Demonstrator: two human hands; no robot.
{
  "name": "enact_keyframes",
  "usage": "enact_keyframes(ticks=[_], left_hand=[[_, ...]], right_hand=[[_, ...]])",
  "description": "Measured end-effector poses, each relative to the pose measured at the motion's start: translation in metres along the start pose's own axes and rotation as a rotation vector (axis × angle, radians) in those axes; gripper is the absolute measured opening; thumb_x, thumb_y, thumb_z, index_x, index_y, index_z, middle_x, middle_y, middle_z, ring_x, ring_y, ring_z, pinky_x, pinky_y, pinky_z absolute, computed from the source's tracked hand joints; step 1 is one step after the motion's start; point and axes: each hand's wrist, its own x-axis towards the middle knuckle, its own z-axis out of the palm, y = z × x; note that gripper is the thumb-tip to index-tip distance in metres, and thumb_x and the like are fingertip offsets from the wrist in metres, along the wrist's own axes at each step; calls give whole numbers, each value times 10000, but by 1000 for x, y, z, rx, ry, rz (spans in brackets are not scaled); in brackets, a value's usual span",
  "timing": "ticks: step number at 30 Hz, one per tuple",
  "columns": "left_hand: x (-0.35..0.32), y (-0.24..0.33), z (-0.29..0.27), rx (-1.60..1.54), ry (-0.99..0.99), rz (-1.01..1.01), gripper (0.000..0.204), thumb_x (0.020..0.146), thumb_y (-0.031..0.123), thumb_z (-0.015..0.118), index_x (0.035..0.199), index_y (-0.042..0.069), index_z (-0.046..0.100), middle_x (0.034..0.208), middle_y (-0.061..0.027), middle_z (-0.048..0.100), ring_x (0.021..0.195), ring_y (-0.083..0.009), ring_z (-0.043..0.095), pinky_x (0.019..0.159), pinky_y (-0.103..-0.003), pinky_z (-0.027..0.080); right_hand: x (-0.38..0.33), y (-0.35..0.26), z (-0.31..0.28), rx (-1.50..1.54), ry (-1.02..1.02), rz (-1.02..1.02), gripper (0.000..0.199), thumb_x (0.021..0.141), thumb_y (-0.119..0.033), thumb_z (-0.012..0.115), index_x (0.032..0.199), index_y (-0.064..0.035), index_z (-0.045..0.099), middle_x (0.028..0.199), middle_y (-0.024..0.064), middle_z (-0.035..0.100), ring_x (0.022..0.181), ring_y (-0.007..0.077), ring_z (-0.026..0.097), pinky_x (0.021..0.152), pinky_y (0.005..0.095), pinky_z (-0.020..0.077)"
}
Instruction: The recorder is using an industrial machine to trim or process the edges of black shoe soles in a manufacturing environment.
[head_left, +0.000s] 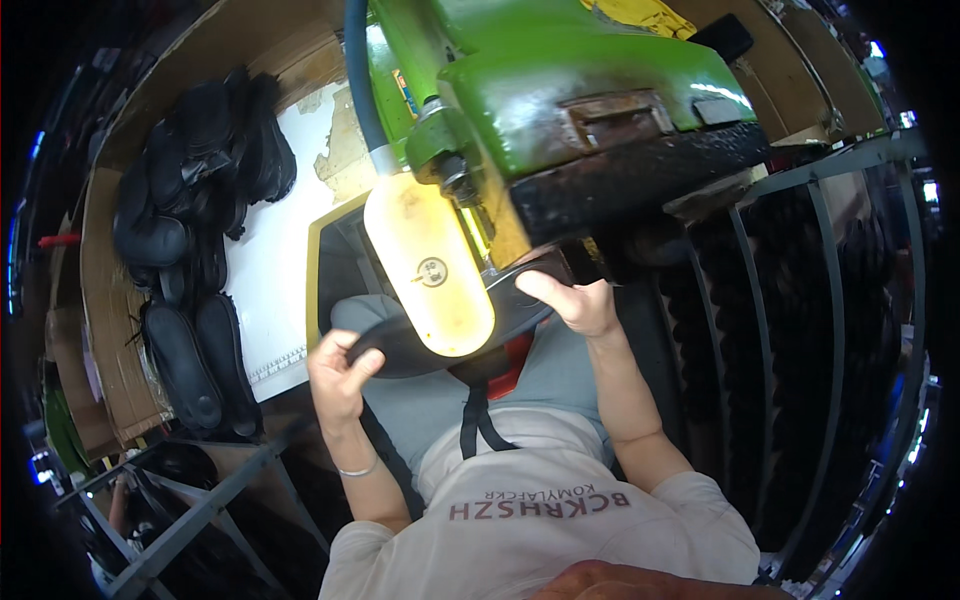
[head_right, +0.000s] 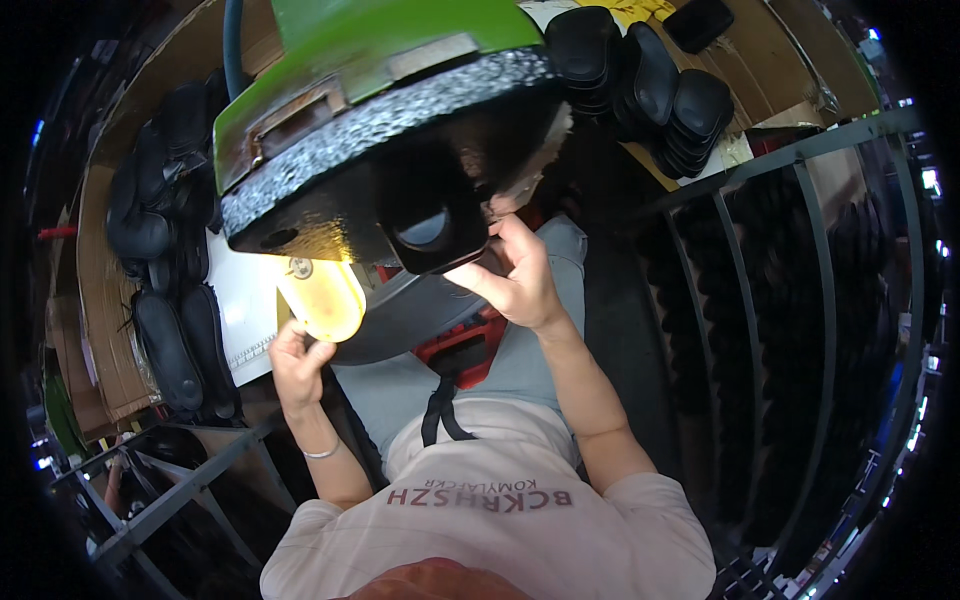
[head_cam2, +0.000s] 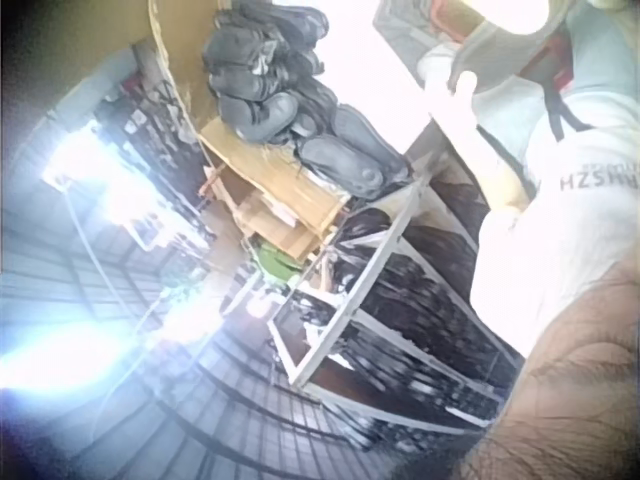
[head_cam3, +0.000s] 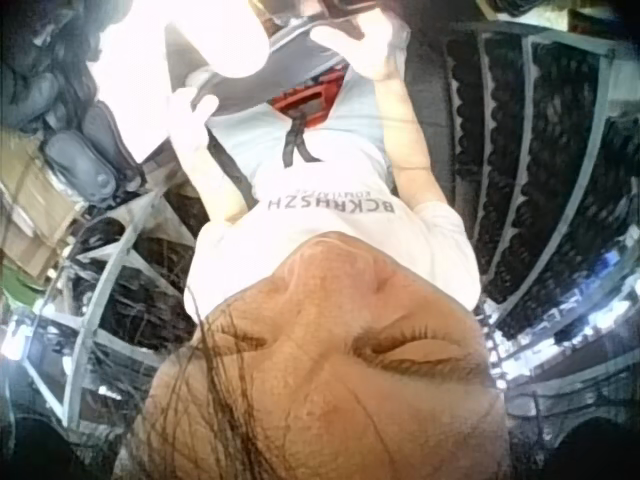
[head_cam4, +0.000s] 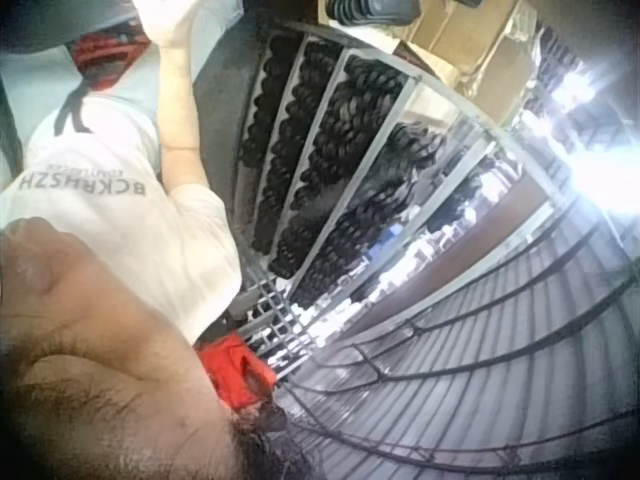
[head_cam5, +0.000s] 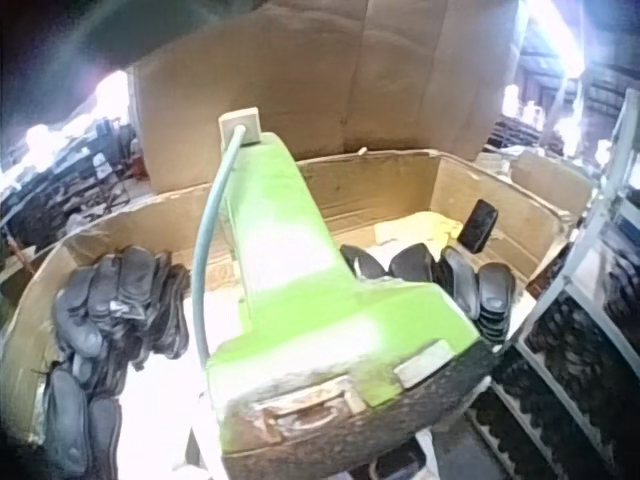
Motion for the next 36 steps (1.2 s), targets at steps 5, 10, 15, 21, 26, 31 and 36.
enact_keyframes(ticks=[5, 10, 15, 21, 26, 31, 36], left_hand=[[-40, -49, 53, 31, -153, -308, 203, 696, -18, 774, 800, -17, 600, 764, -18, 620, 648, -53, 550, 607, -200, 466], [-47, -56, 126, 299, -323, -288, 222, 717, 98, 789, 851, -12, 650, 636, 38, 567, 545, -25, 424, 489, -212, 390], [-16, -7, 51, 651, 248, 261, 330, 785, 34, 661, 1102, -37, 605, 1072, -134, 629, 955, -220, 603, 871, -330, 460], [-25, 32, -185, 2000, 1277, -125, 754, 801, 580, 576, 1399, 184, 345, 1392, -216, 345, 1225, -464, 352, 960, -582, 350], [-16, 5, -249, 1678, 1151, -309, 870, 700, 528, 704, 1428, 305, 281, 1446, -125, 302, 1212, -477, 360, 922, -608, 381], [-45, 44, -223, 1411, 1055, 218, 652, 647, 208, 793, 1213, 6, 539, 1177, -162, 566, 1080, -303, 541, 938, -385, 426], [-62, 101, -85, 1119, 705, 214, 598, 574, 48, 765, 1138, 5, 570, 1106, -133, 584, 1037, -263, 562, 925, -353, 429]], right_hand=[[18, 0, 8, 116, -24, 3, 496, 655, 5, 801, 1040, 53, 492, 941, 78, 639, 846, 105, 613, 739, 237, 496], [10, -29, 6, -435, 96, -214, 521, 664, -113, 820, 1071, 21, 524, 750, 76, 663, 705, 92, 638, 601, 228, 474], [-21, -79, -65, -398, 464, 29, 161, 797, -115, 688, 885, 11, 639, 792, 74, 660, 695, 131, 641, 632, 250, 501], [27, -87, -101, -80, 873, -344, 404, 877, -60, 540, 1254, 24, 421, 934, 153, 611, 536, 149, 613, 408, 205, 474], [125, -33, -116, -356, 866, -229, 555, 825, -135, 630, 1299, 4, 378, 853, 166, 632, 547, 168, 641, 467, 264, 525], [102, -12, -87, -735, 906, -304, 630, 796, -308, 687, 1283, -16, 413, 592, 73, 582, 585, 243, 614, 630, 353, 480], [9, 78, -66, -799, 205, 230, 433, 854, -124, 634, 1235, 11, 478, 937, 130, 639, 844, 150, 639, 733, 292, 515]])
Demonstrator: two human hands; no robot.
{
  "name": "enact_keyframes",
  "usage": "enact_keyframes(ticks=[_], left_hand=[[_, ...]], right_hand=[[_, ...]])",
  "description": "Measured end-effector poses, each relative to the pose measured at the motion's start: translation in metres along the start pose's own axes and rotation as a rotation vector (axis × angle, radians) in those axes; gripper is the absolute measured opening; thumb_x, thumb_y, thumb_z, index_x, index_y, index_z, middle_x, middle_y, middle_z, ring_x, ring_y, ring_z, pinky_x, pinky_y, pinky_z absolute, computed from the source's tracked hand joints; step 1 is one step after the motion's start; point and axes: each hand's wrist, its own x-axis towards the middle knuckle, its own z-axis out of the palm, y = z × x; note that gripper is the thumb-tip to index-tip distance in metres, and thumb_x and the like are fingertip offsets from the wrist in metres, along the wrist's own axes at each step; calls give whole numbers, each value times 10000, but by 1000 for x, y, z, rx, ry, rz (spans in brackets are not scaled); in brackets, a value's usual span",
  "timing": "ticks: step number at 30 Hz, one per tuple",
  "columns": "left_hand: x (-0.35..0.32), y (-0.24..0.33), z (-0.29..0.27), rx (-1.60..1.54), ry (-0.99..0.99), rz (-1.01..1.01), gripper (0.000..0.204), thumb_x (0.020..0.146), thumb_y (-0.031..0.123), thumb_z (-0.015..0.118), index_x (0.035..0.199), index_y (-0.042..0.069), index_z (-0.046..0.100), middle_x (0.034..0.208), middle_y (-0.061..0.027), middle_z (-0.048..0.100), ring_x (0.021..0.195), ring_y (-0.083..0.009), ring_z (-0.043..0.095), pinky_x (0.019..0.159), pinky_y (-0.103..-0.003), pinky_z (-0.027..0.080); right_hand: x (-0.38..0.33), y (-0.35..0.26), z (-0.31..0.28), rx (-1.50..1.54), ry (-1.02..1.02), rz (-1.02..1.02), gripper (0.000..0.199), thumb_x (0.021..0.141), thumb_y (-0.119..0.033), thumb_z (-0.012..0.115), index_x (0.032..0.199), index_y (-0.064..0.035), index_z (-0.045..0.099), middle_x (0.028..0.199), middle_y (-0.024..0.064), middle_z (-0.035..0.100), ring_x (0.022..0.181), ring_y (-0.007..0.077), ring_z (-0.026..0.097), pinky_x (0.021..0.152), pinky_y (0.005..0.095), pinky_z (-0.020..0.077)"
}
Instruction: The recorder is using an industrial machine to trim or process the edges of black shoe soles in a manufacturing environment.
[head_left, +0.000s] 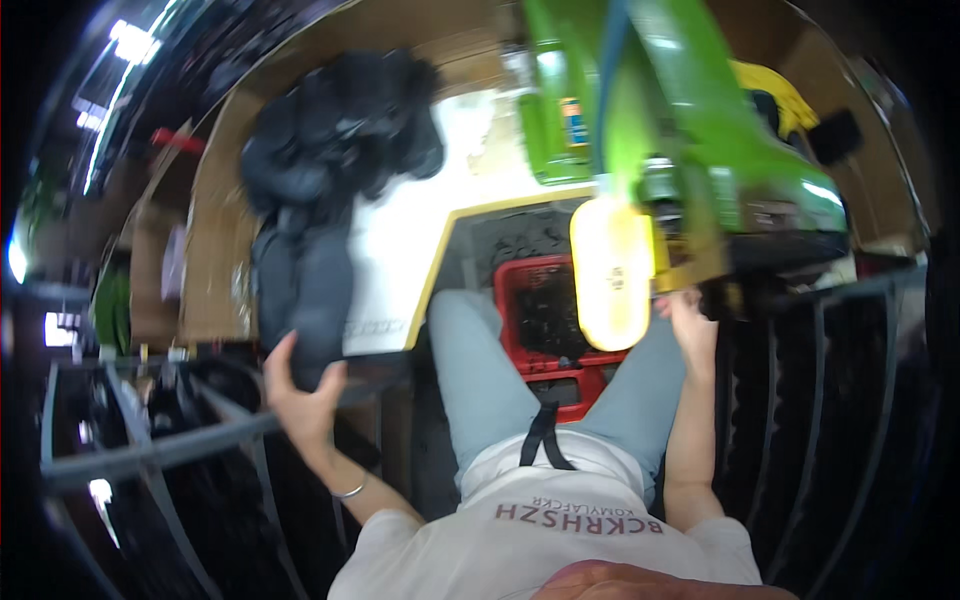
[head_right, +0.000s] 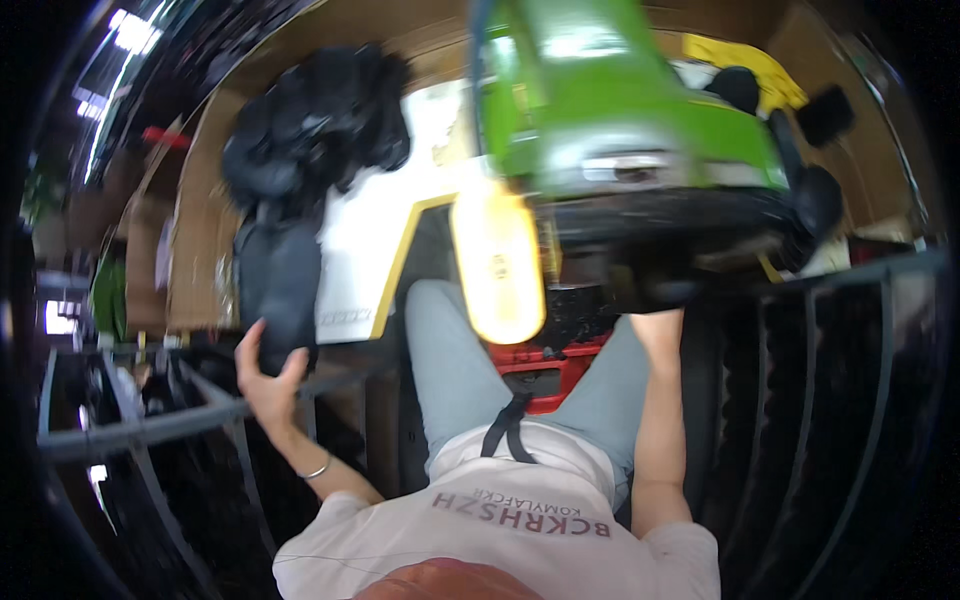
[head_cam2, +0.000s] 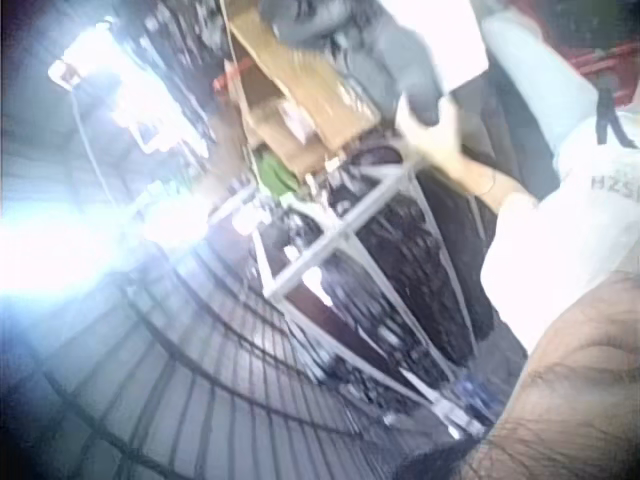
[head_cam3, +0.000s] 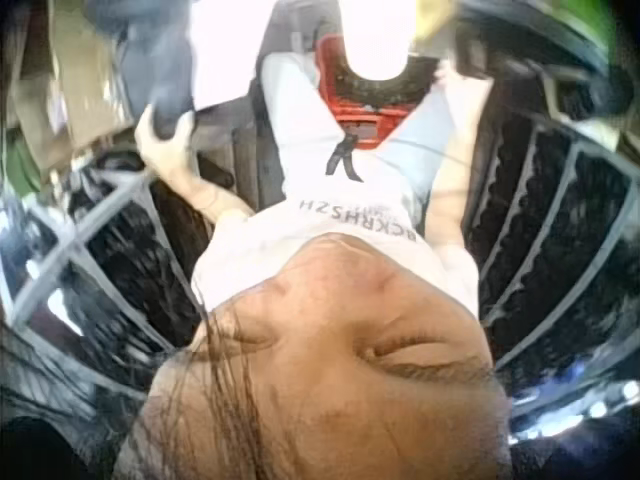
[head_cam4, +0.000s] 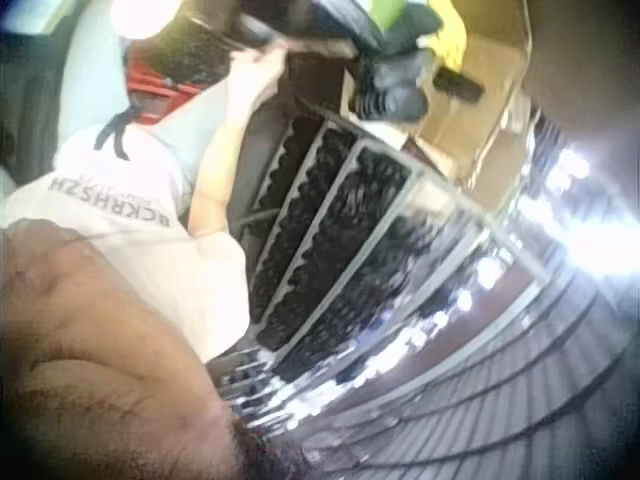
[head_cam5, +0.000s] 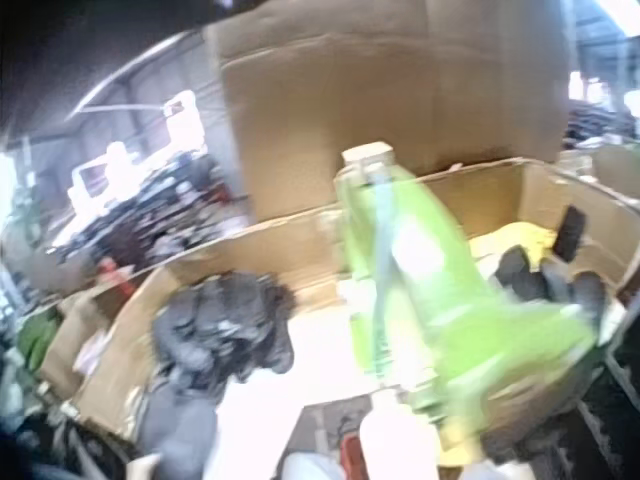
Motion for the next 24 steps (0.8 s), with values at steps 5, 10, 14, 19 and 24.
enact_keyframes(ticks=[5, 10, 14, 19, 24], left_hand=[[-20, 65, 51, -435, -611, 449, 679, 511, 145, 793, 1148, 23, 589, 1124, -142, 616, 974, -288, 603, 877, -359, 466], [-55, 107, 132, -1289, -706, 110, 636, 642, 37, 772, 1215, -25, 504, 1221, -154, 543, 1104, -235, 542, 961, -342, 429], [-110, 154, 184, -1429, -855, -440, 437, 755, -30, 695, 1161, -41, 533, 1106, -109, 598, 1015, -176, 576, 929, -313, 448], [-87, 216, 184, -1306, -895, -240, 114, 818, 76, 682, 862, -21, 639, 758, 15, 618, 655, -37, 503, 592, -211, 434], [-81, 214, 178, -1195, -651, -32, 204, 807, 44, 694, 668, 19, 548, 597, 39, 507, 538, 7, 383, 446, -177, 270]], right_hand=[[-53, -71, 35, 1335, -610, 128, 609, 856, -225, 659, 1305, 74, 375, 1214, 135, 539, 970, 178, 601, 821, 308, 510], [-90, -34, 0, 1234, -81, 349, 301, 788, 17, 621, 1077, 48, 541, 972, 122, 631, 861, 212, 632, 803, 333, 518], [-156, 6, 3, 1303, 156, 315, 487, 766, 90, 612, 1221, 46, 444, 1146, 168, 567, 1056, 277, 569, 933, 417, 463], [-183, 8, 28, 1404, 53, 407, 522, 750, 88, 654, 1235, 39, 468, 1189, 138, 547, 1115, 252, 526, 983, 390, 414], [-179, 11, 28, 1398, -142, 395, 529, 717, 92, 684, 1208, 64, 490, 1159, 130, 570, 1077, 225, 553, 960, 350, 428]])
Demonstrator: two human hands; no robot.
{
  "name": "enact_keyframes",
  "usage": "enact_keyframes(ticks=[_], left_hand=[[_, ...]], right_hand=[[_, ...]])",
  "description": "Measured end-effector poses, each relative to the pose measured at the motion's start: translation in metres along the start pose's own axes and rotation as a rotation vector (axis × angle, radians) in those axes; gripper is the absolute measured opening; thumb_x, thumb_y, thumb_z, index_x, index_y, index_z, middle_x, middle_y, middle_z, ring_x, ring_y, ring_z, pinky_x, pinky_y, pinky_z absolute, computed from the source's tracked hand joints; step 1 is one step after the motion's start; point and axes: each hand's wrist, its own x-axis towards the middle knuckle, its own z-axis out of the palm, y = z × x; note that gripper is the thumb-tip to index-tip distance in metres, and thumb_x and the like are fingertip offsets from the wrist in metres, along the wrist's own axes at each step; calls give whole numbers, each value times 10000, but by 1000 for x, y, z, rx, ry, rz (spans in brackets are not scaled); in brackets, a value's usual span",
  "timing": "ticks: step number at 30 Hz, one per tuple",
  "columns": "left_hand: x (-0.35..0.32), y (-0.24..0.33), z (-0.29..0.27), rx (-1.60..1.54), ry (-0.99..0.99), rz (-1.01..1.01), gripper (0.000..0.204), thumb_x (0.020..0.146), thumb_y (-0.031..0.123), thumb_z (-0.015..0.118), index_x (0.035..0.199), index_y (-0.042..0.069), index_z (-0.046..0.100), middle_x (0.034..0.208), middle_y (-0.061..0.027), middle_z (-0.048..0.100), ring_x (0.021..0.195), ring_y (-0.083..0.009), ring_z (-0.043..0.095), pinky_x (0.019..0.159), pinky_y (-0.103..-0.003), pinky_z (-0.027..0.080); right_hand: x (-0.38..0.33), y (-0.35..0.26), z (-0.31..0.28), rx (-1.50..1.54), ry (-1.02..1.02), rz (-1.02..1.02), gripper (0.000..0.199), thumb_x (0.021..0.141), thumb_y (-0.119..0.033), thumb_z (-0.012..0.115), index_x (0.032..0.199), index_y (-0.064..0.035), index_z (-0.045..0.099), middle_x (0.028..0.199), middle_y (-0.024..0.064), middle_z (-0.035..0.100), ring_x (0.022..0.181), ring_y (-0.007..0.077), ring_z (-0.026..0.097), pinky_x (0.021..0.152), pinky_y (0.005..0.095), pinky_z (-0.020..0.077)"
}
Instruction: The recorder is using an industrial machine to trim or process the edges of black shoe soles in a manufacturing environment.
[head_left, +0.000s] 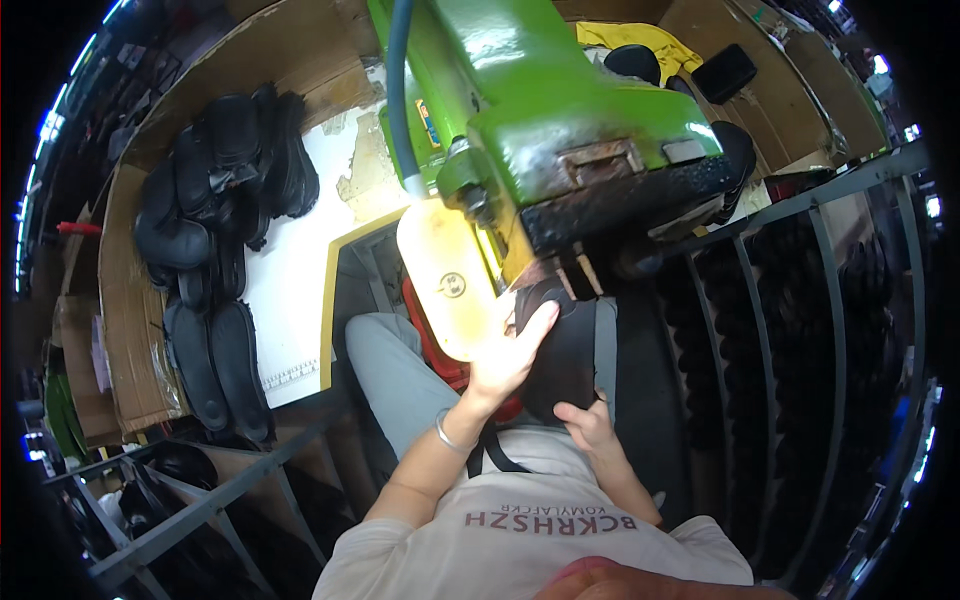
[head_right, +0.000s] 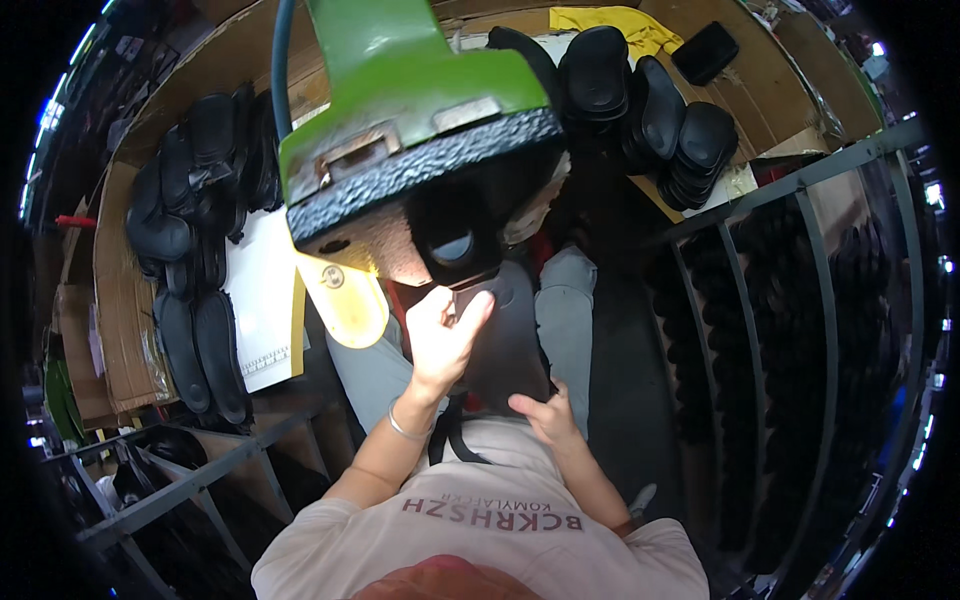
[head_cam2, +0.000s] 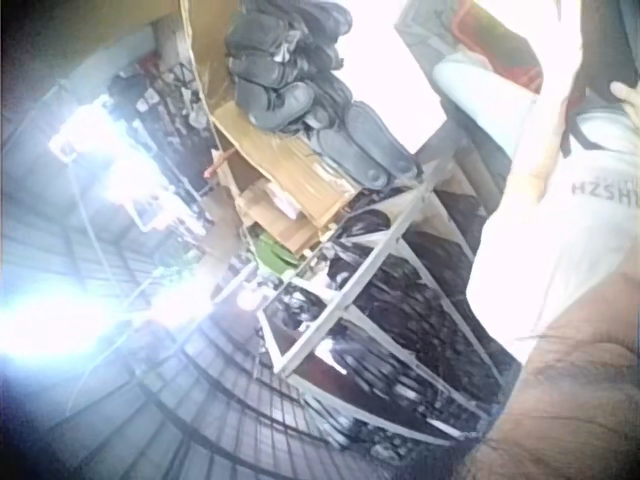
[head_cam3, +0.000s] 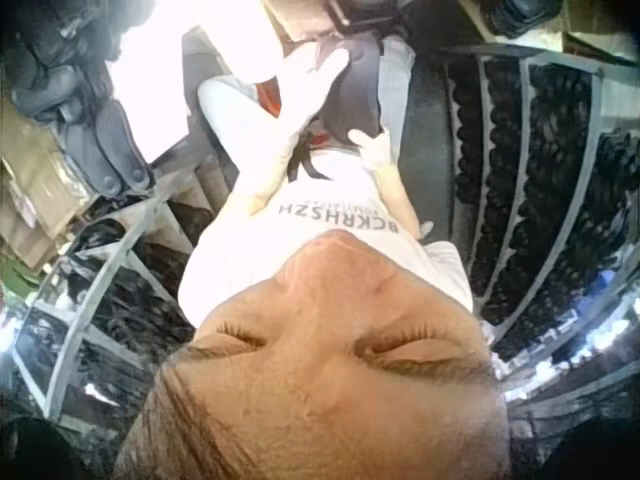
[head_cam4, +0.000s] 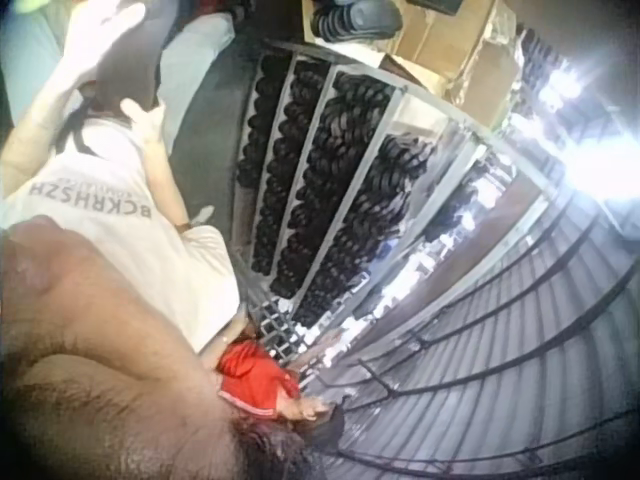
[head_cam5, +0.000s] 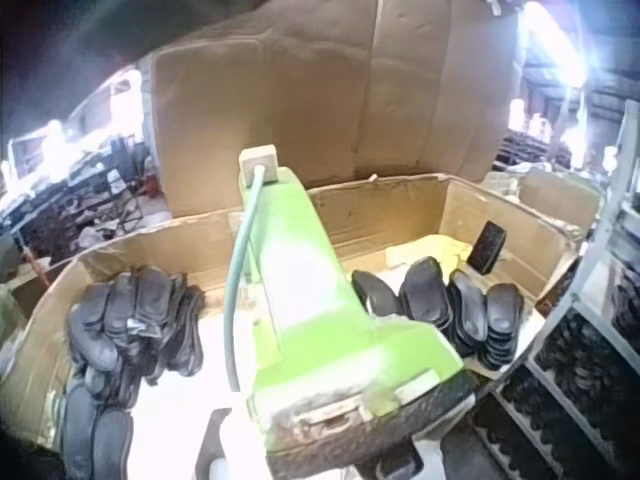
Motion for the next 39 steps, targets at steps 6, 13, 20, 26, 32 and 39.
enact_keyframes(ticks=[6, 13, 20, 26, 32, 39], left_hand=[[-12, -5, -5, -253, 1, -193, 184, 834, -11, 628, 1009, -36, 580, 762, -1, 611, 608, -15, 515, 514, -147, 400], [-8, -39, -23, 236, -7, 86, 203, 816, 7, 643, 1003, -29, 573, 821, -31, 614, 676, -52, 539, 614, -191, 444], [-5, -8, -84, -274, -8, -6, 274, 797, 17, 636, 1051, -65, 572, 946, -86, 645, 856, -133, 609, 797, -265, 481], [-33, -12, -138, -255, 124, -195, 287, 787, -45, 611, 1065, -66, 541, 948, -87, 621, 855, -131, 589, 805, -250, 461], [-82, -45, -167, -235, -34, -373, 215, 770, -28, 680, 956, -40, 571, 900, -76, 634, 793, -107, 588, 753, -240, 473], [-19, -2, -106, 322, -223, -4, 202, 714, 33, 727, 895, -16, 650, 750, -62, 669, 677, -88, 611, 642, -247, 495]], right_hand=[[-9, -58, -34, -409, 213, -351, 603, 609, 87, 596, 1201, 88, 480, 1153, 155, 572, 1062, 257, 567, 951, 358, 439], [78, -173, 37, -116, 120, -487, 540, 703, 85, 581, 1225, 24, 456, 1078, 152, 589, 966, 266, 605, 867, 341, 497], [114, -145, 68, -101, -144, -365, 547, 671, 33, 651, 1189, 5, 477, 1035, 103, 591, 933, 199, 605, 855, 297, 489], [104, -98, 99, -194, -139, -355, 470, 609, 92, 639, 1067, 19, 562, 986, 80, 623, 879, 161, 611, 801, 279, 495], [108, -86, 126, -436, -256, -417, 440, 633, 70, 718, 1047, -3, 587, 951, 24, 610, 828, 111, 569, 759, 245, 463], [103, -118, 89, -357, -123, -517, 346, 724, 17, 679, 1037, 1, 531, 932, 57, 608, 821, 116, 585, 752, 242, 484]])
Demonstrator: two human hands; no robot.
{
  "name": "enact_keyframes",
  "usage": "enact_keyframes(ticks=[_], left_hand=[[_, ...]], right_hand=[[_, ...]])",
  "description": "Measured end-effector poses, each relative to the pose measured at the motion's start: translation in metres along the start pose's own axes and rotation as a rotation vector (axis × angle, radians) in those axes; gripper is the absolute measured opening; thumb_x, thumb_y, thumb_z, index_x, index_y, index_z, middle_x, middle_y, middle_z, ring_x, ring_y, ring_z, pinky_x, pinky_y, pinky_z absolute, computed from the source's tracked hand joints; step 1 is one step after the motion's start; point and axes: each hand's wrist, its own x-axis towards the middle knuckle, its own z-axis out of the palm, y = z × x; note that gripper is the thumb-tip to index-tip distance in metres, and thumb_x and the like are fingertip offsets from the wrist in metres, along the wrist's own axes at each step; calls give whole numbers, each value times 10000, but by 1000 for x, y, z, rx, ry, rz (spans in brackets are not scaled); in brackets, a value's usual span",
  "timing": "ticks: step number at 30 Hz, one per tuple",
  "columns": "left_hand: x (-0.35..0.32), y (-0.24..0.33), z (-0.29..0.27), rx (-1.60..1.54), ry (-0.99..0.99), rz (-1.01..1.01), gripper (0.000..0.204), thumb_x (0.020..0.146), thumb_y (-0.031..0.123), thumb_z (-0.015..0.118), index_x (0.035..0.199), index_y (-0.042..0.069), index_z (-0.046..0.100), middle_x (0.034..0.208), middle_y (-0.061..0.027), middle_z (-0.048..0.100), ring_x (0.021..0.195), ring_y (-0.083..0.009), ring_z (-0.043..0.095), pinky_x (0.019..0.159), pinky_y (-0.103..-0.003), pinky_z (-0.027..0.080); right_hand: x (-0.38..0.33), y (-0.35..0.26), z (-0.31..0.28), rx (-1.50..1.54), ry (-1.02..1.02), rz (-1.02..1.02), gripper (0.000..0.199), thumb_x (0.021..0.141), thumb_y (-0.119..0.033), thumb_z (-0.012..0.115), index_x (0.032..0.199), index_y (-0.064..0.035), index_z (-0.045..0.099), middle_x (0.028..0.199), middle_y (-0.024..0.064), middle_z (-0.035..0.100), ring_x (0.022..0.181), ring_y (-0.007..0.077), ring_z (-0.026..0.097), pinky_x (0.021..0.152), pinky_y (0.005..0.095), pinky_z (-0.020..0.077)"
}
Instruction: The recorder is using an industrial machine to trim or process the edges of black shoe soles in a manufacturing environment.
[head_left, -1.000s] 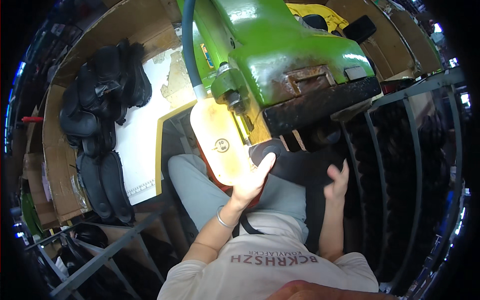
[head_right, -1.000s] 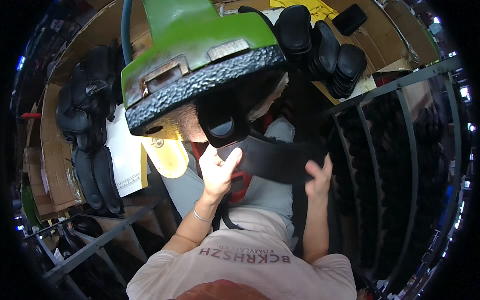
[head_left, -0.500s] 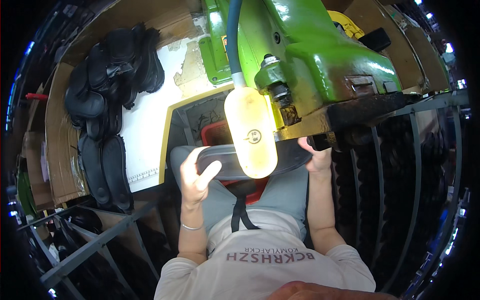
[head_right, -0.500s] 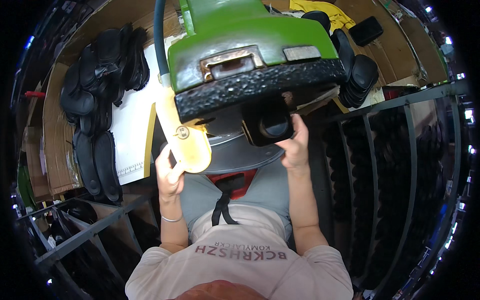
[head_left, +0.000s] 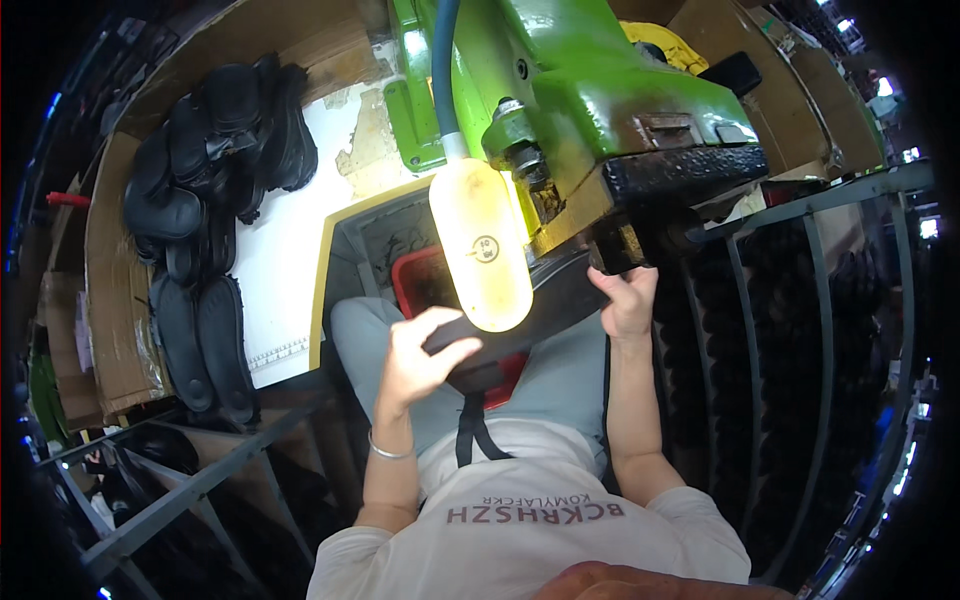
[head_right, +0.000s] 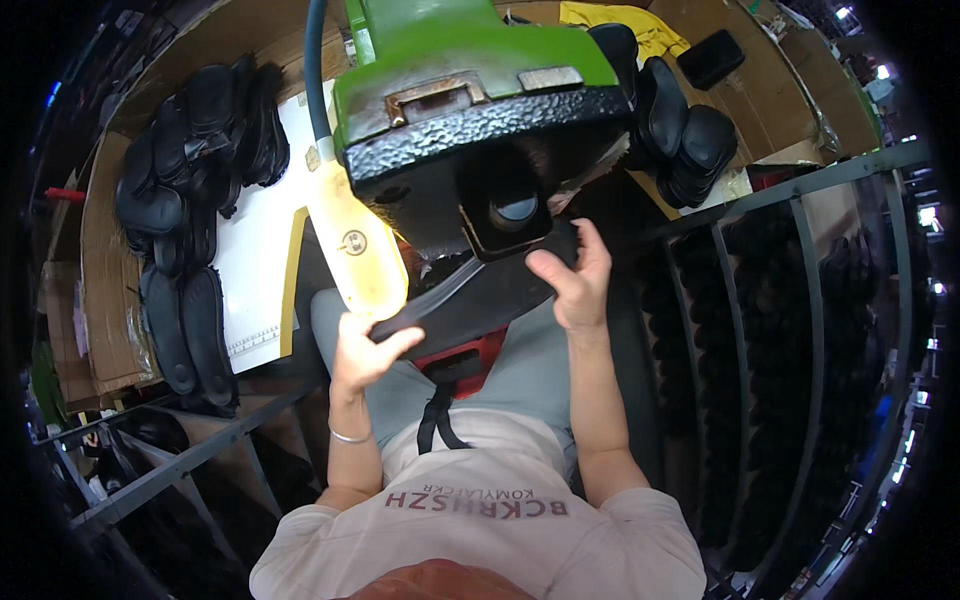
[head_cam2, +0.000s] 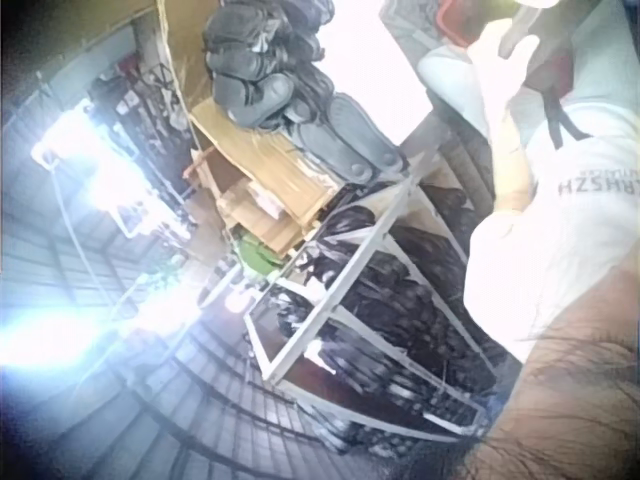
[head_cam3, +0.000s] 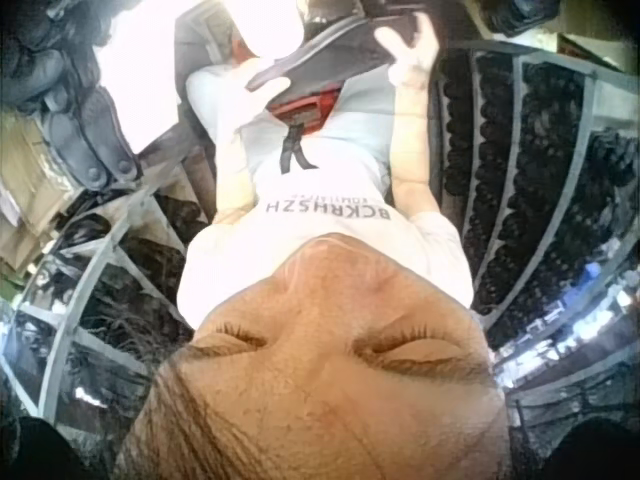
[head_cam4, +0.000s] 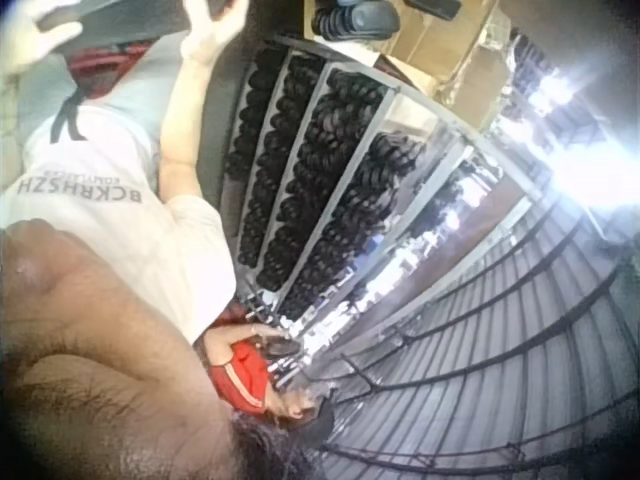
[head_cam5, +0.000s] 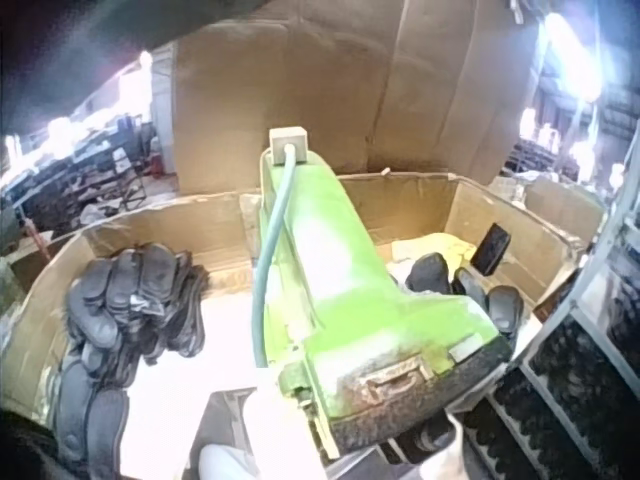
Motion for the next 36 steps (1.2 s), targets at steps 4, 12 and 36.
enact_keyframes(ticks=[4, 12, 36], left_hand=[[37, 19, -2, -72, 59, 113, 235, 700, 30, 733, 908, -36, 646, 810, -93, 691, 725, -120, 646, 702, -254, 511], [-17, -12, -27, -111, 253, -73, 207, 650, 7, 743, 811, -20, 615, 739, -56, 654, 690, -105, 611, 637, -237, 487], [13, -12, 79, -214, 332, -101, 136, 796, -42, 662, 910, -38, 588, 792, -28, 611, 683, -49, 545, 629, -177, 443]], right_hand=[[5, 4, -20, 132, 103, -16, 318, 752, 21, 657, 1023, -17, 496, 908, 61, 591, 817, 124, 589, 760, 259, 498], [-8, 4, 27, 112, -30, 76, 354, 697, 19, 697, 1007, 6, 528, 921, 57, 602, 804, 106, 579, 751, 245, 481], [-102, -21, -78, -59, 154, 303, 362, 780, -134, 576, 1061, 34, 423, 784, 134, 606, 486, 188, 603, 364, 256, 461]])
